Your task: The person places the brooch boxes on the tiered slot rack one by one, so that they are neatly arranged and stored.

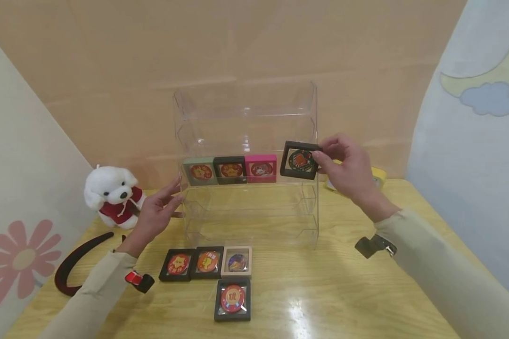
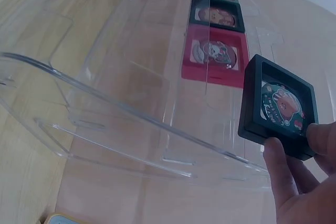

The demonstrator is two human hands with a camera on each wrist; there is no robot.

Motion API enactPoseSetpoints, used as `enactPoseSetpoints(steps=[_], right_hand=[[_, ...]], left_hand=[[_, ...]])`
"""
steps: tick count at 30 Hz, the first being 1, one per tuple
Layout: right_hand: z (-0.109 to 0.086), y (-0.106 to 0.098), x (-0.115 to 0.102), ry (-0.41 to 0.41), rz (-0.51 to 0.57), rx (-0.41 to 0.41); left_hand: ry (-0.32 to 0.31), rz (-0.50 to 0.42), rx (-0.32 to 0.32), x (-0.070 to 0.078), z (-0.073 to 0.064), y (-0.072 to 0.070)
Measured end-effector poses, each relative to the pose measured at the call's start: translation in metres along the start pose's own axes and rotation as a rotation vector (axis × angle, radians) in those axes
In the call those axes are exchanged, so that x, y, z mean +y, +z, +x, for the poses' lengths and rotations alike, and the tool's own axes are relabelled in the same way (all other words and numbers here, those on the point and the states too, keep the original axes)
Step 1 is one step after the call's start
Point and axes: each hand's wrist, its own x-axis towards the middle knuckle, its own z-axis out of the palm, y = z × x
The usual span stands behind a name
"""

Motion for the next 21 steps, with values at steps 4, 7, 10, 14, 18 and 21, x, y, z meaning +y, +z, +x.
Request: enactPoseSetpoints(steps=[4, 7, 10, 14, 18, 21], right_hand=[[0.008, 0.000, -0.002, 0.018, 0.024, 0.053], [0.014, 0.001, -0.004, 0.021, 0.008, 0.072], [0.020, 0.003, -0.004, 0.017, -0.028, 0.086], [0.026, 0.004, -0.002, 0.004, -0.053, 0.107], [0.029, 0.007, 0.000, -0.033, -0.069, 0.127], [0.029, 0.010, 0.001, -0.096, -0.137, 0.139]], left_hand=[[-0.005, -0.002, 0.002, -0.001, 0.000, 0.001], [-0.010, 0.004, 0.005, -0.001, 0.001, 0.001], [-0.013, 0.016, 0.006, 0.000, 0.000, 0.000], [-0.017, 0.023, 0.007, 0.000, 0.000, 0.001], [-0.017, 0.021, 0.010, 0.000, 0.000, 0.001], [-0.020, 0.025, 0.012, 0.000, 0.000, 0.001]])
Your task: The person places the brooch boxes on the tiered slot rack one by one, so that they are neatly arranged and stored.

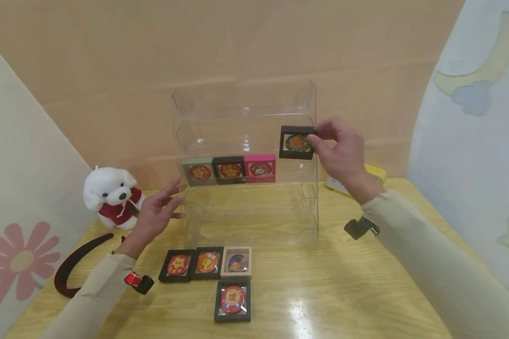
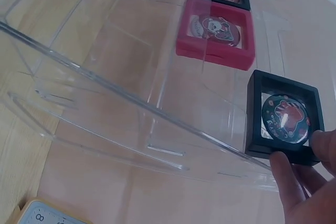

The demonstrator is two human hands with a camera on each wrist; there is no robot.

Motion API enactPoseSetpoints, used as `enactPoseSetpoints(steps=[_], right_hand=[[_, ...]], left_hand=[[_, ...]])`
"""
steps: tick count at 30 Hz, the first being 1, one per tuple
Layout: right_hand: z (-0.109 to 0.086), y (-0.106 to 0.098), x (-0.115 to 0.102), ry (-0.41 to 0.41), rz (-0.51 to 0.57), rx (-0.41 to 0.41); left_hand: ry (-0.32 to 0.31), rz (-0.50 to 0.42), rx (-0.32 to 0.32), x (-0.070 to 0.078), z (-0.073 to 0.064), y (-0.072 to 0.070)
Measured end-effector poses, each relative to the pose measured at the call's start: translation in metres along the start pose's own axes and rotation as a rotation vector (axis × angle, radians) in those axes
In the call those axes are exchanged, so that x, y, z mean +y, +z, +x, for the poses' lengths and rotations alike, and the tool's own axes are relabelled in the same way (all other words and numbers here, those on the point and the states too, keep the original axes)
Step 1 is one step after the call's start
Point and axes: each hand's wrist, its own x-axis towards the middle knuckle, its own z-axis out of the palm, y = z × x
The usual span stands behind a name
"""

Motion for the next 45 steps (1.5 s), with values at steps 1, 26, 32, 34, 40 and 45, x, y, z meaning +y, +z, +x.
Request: enactPoseSetpoints(steps=[1, 26, 32, 34, 40, 45], right_hand=[[0.000, 0.001, 0.000, -0.027, -0.034, 0.006], [-0.010, 0.018, 0.009, -0.261, -0.257, 0.013], [-0.011, 0.021, 0.013, -0.342, -0.326, 0.023], [-0.012, 0.021, 0.013, -0.346, -0.353, 0.027], [-0.016, 0.021, 0.012, -0.309, -0.433, 0.082], [-0.019, 0.020, 0.015, -0.302, -0.455, 0.083]], left_hand=[[-0.001, 0.003, 0.000, 0.000, 0.000, 0.000], [0.004, 0.017, -0.002, 0.036, -0.004, 0.000], [0.001, 0.015, 0.001, 0.035, -0.004, 0.001], [-0.001, 0.012, 0.000, 0.035, -0.004, 0.002], [-0.001, 0.005, -0.004, 0.036, -0.005, 0.002], [-0.004, 0.008, -0.006, 0.036, -0.004, 0.002]])
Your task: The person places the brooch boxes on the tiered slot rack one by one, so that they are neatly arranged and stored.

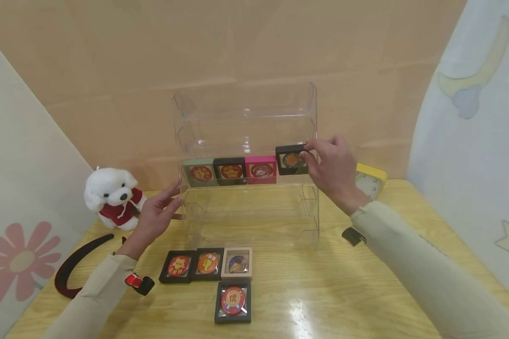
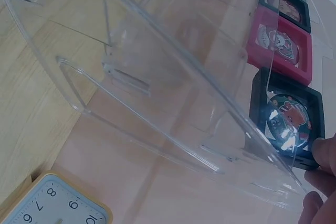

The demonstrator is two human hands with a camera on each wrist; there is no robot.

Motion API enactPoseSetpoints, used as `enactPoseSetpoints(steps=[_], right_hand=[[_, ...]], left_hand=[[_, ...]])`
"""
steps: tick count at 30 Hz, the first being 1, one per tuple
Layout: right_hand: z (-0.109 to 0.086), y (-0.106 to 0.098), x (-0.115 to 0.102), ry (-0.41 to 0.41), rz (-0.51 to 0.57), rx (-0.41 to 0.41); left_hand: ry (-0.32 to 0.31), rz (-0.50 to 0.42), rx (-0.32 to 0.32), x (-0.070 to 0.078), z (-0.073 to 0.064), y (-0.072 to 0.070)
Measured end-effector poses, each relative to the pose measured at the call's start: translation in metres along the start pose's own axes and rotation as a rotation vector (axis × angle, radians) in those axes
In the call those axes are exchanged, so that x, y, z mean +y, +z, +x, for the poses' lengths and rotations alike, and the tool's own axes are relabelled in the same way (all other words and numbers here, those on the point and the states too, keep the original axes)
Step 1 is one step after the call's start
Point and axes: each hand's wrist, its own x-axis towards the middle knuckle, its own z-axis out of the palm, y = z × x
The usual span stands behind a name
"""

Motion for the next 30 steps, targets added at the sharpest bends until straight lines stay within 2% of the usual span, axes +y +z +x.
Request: enactPoseSetpoints(steps=[9, 21, 30], right_hand=[[-0.007, 0.002, 0.005, 0.040, -0.004, -0.058], [-0.009, 0.006, 0.008, 0.010, 0.071, -0.055], [-0.012, 0.006, 0.008, 0.027, 0.044, -0.060]], left_hand=[[-0.002, 0.009, -0.001, 0.001, 0.000, 0.000], [-0.013, 0.012, 0.008, 0.001, 0.000, 0.001], [-0.020, 0.009, 0.002, 0.001, 0.000, 0.001]])
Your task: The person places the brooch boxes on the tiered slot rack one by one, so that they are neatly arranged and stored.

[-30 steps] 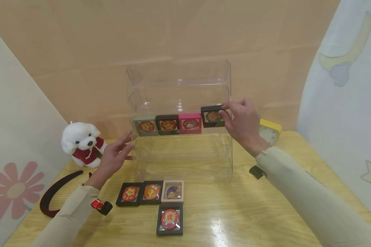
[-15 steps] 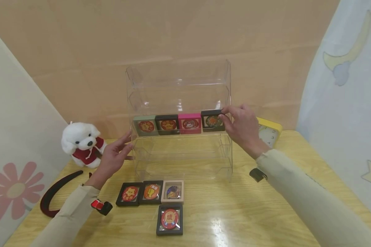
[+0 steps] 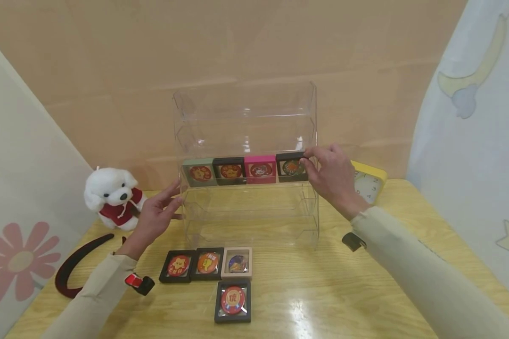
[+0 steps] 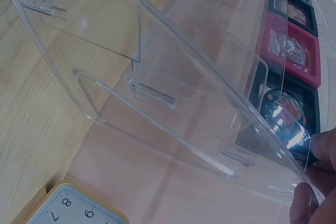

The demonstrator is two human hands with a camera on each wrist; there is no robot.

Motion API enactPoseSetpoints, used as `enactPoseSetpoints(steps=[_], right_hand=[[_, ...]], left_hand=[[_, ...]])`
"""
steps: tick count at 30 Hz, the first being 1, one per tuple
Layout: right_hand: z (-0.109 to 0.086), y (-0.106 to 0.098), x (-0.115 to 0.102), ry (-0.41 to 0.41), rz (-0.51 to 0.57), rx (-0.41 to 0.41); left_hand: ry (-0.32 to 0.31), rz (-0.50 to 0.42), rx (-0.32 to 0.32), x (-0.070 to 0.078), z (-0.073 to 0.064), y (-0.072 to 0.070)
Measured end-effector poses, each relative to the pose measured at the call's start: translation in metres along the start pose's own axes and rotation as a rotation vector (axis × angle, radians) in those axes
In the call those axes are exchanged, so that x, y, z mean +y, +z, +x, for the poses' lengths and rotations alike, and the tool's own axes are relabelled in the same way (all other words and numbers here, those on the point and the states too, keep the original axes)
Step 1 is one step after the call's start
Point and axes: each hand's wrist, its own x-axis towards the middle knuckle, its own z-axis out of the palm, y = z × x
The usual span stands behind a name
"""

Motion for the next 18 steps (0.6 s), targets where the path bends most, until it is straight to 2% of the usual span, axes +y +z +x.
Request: enactPoseSetpoints(steps=[18], right_hand=[[-0.0022, -0.0041, -0.0009, -0.021, -0.080, -0.070]], left_hand=[[-0.004, -0.008, -0.002, 0.0013, -0.0006, 0.0003]])
